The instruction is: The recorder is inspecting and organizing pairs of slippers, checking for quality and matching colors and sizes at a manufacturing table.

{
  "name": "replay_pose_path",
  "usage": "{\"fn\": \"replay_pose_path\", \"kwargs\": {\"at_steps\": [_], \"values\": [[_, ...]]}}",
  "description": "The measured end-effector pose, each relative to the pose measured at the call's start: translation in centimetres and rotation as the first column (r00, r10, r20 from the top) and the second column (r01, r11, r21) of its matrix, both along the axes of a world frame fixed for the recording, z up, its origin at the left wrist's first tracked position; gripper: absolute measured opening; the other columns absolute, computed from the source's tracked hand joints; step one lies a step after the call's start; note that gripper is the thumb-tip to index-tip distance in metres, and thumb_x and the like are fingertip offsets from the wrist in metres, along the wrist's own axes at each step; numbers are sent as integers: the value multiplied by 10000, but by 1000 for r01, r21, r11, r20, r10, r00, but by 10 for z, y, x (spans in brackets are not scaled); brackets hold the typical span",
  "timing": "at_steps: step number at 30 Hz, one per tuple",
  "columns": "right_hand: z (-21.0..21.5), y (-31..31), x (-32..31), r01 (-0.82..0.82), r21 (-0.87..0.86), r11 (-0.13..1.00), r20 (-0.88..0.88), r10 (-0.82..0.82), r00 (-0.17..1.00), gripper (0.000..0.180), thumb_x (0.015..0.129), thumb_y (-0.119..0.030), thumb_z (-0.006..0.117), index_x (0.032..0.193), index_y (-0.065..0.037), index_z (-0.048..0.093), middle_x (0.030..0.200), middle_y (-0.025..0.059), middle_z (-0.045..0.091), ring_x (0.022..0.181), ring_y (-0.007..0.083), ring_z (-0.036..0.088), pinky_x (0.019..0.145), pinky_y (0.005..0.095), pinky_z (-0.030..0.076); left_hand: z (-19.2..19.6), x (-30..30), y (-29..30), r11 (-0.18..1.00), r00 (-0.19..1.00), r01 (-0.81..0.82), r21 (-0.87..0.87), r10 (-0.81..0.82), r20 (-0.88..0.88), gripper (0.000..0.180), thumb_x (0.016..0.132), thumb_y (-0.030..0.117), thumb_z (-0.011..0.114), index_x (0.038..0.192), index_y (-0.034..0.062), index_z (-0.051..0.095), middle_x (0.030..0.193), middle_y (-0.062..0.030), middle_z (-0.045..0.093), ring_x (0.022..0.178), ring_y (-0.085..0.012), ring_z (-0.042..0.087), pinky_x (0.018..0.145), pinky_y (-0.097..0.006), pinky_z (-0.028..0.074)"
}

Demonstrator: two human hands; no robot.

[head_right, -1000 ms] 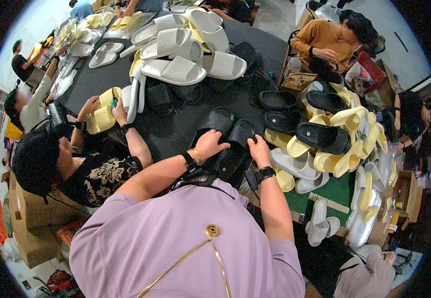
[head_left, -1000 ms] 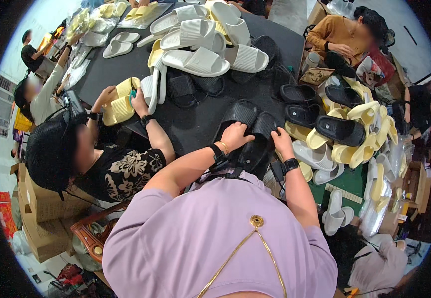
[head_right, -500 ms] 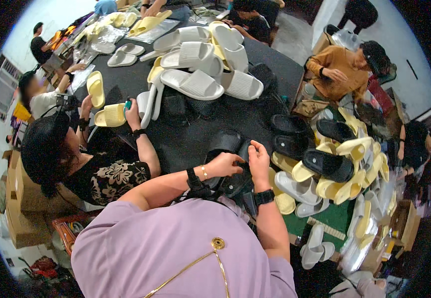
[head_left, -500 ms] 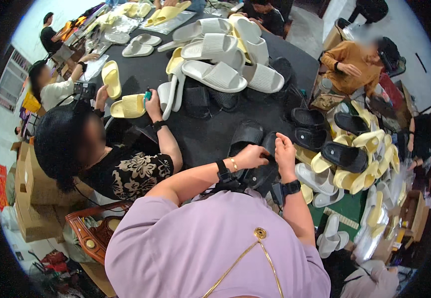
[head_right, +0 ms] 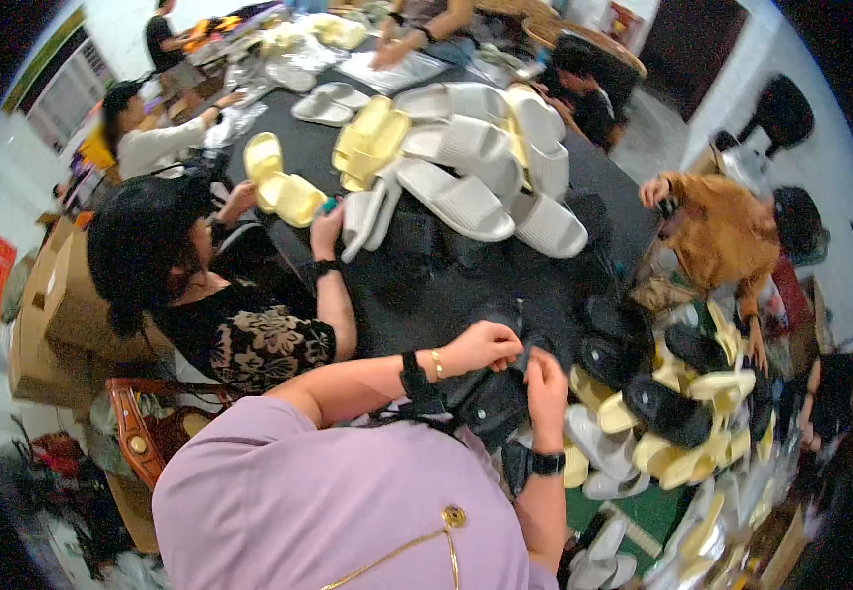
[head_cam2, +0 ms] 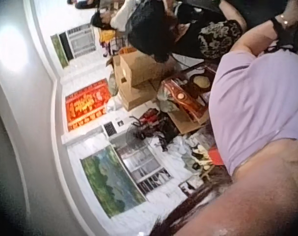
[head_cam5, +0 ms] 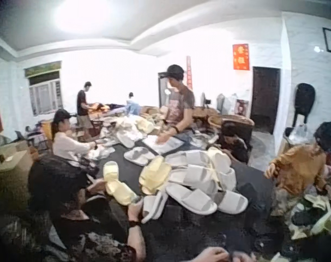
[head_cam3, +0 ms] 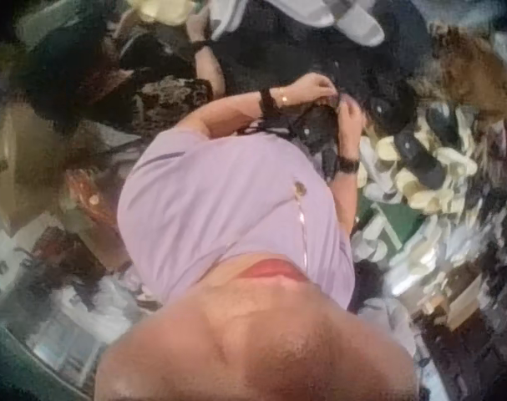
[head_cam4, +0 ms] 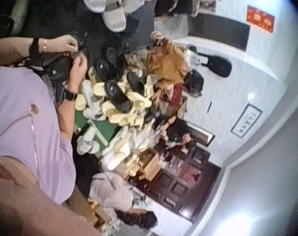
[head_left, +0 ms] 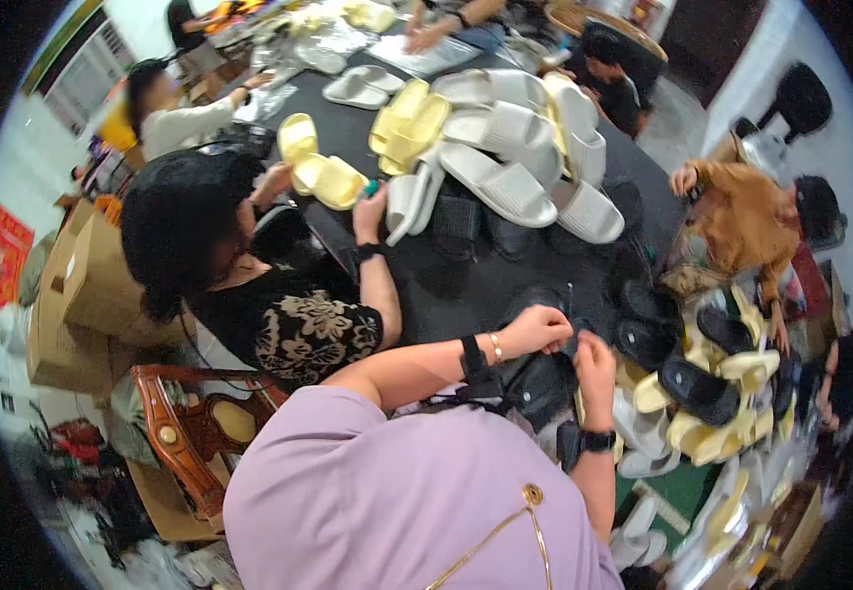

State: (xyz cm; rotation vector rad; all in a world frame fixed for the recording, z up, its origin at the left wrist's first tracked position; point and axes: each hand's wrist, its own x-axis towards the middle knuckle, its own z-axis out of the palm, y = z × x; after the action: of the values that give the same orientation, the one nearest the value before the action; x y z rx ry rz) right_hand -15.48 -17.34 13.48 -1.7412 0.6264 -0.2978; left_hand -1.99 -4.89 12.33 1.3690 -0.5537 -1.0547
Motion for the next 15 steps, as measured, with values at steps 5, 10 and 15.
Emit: {"fn": "replay_pose_path", "kwargs": {"at_steps": [5, 10, 15], "values": [[-14, 7, -27, -281, -23, 960, -224, 269, 937, 200, 901, -130, 543, 875, 34, 653, 616, 18, 565, 535, 75, 498, 487, 251, 383, 13, 12, -2, 980, 986, -151, -127, 139, -94, 186, 915, 195, 613, 892, 13, 644, 750, -27, 630, 619, -95, 587, 552, -241, 502], [-10, 8, -34, 72, -314, 947, 36, -64, 997, 179, 924, -115, 538, 855, 35, 606, 727, 96, 601, 656, 161, 575, 600, 319, 453, 24, 20, 4, 980, 984, -177, -88, 175, -32, 171, 901, 200, 624, 842, 40, 625, 728, -28, 626, 589, -98, 578, 530, -241, 486], [8, 16, -32, 93, -685, 723, 160, 25, 987, 56, 875, -34, 594, 912, -7, 625, 873, 140, 634, 828, 322, 610, 750, 387, 490, 2, 26, 28, 986, 940, -132, 103, 91, 330, 232, 890, 204, 584, 861, -19, 641, 712, -49, 640, 587, -119, 600, 537, -262, 497]]}}
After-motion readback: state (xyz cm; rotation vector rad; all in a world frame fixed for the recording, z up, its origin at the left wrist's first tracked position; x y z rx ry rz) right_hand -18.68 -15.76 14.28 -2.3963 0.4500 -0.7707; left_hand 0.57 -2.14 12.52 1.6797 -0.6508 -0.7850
